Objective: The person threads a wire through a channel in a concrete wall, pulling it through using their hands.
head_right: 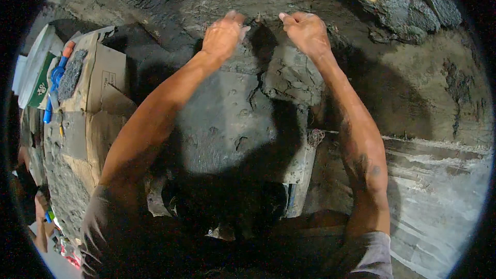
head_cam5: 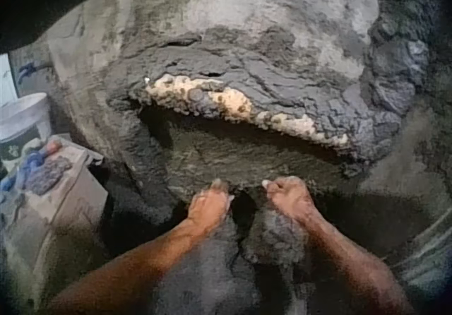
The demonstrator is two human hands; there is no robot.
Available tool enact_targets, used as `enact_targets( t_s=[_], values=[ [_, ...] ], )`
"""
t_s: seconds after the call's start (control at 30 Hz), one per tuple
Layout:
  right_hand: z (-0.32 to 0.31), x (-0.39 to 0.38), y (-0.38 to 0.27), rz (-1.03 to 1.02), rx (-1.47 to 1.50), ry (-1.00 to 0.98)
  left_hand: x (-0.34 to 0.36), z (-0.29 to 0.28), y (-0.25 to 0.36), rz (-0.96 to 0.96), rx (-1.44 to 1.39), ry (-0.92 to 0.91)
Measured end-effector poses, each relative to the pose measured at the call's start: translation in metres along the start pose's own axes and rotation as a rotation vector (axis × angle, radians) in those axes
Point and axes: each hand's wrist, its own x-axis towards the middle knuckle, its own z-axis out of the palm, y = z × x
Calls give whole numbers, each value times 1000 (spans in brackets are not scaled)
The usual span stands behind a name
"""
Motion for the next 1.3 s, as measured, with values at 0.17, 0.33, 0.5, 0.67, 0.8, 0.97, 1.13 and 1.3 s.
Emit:
enact_targets(
  t_s=[0.17, 0.33, 0.5, 0.67, 0.8, 0.97, 1.13, 1.3],
  values=[
    [5, 3, 4, -113, -58, 129, -6, 2, 4, -34, -23, -92],
    [4, 6, 6, -167, -121, 164, 2, -10, 1, -94, -93, -79],
    [7, 3, 2, -147, -110, 171, -3, -5, -2, -61, -72, -12],
    [14, 7, 16, -142, -162, 243, 1, -4, 2, -77, -88, -37],
    [19, 7, 22, -150, -106, 251, 3, -5, 7, -15, -128, 21],
    [31, 1, 28, -134, -136, 308, 7, 3, 9, 6, -187, 126],
    [44, -3, 42, -160, -186, 308, 11, 6, 12, -1, -150, 169],
    [64, -4, 51, -202, -401, 110, 12, 8, 8, 18, -129, 194]
  ],
)
